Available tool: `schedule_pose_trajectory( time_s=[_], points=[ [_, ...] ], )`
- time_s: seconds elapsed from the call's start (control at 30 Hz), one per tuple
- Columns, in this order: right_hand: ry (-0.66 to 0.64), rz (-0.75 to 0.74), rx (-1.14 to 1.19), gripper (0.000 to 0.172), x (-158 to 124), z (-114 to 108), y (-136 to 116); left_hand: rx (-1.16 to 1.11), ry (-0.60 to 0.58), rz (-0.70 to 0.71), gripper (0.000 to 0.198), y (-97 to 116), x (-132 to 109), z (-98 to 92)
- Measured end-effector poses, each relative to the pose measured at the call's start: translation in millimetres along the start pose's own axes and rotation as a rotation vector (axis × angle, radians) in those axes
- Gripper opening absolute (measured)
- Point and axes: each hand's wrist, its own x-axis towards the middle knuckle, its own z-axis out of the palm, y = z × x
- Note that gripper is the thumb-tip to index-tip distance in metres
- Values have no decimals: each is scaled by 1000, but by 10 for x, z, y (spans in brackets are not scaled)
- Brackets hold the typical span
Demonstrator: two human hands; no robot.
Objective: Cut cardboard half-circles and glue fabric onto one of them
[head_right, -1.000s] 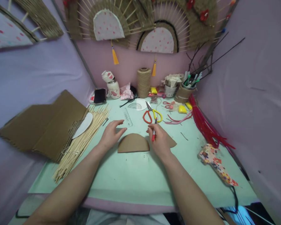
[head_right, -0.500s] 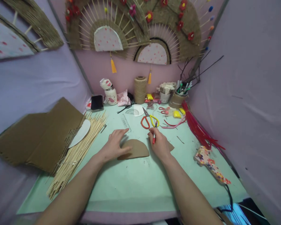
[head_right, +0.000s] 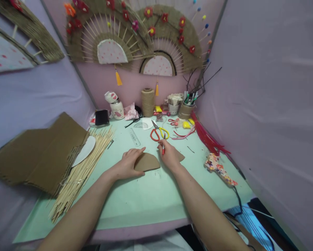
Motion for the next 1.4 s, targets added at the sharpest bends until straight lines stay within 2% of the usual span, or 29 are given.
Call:
schedule_pose_trajectory(
  time_s=[0.17,0.27,0.37,0.53,0.7,0.9,1.07,1.2,1.4],
  points=[
    [-60,-41,-109,21,0,-98,-131,1,24,35,93,10,-8,-1],
    [-154,-91,-233,21,24,-226,-284,-2,36,50,94,9,-12,0],
    [-264,-109,-396,20,162,-348,-352,-3,31,56,94,20,-20,0],
    [-400,-21,-670,23,688,-454,-102,21,9,53,95,45,-38,2],
    [-507,53,-875,30,1139,-409,195,20,-6,62,95,30,-51,1],
    [-537,60,-965,33,1242,-245,249,-6,5,59,92,11,-63,4],
    [-430,-64,-924,37,1428,-82,-30,-50,4,38,93,37,-51,-4],
    [-353,-209,-847,31,1794,272,-413,-58,7,46,96,41,-51,-3],
    [-279,-290,-785,33,2422,949,-851,-72,45,55,95,-25,-53,36]
  ],
)
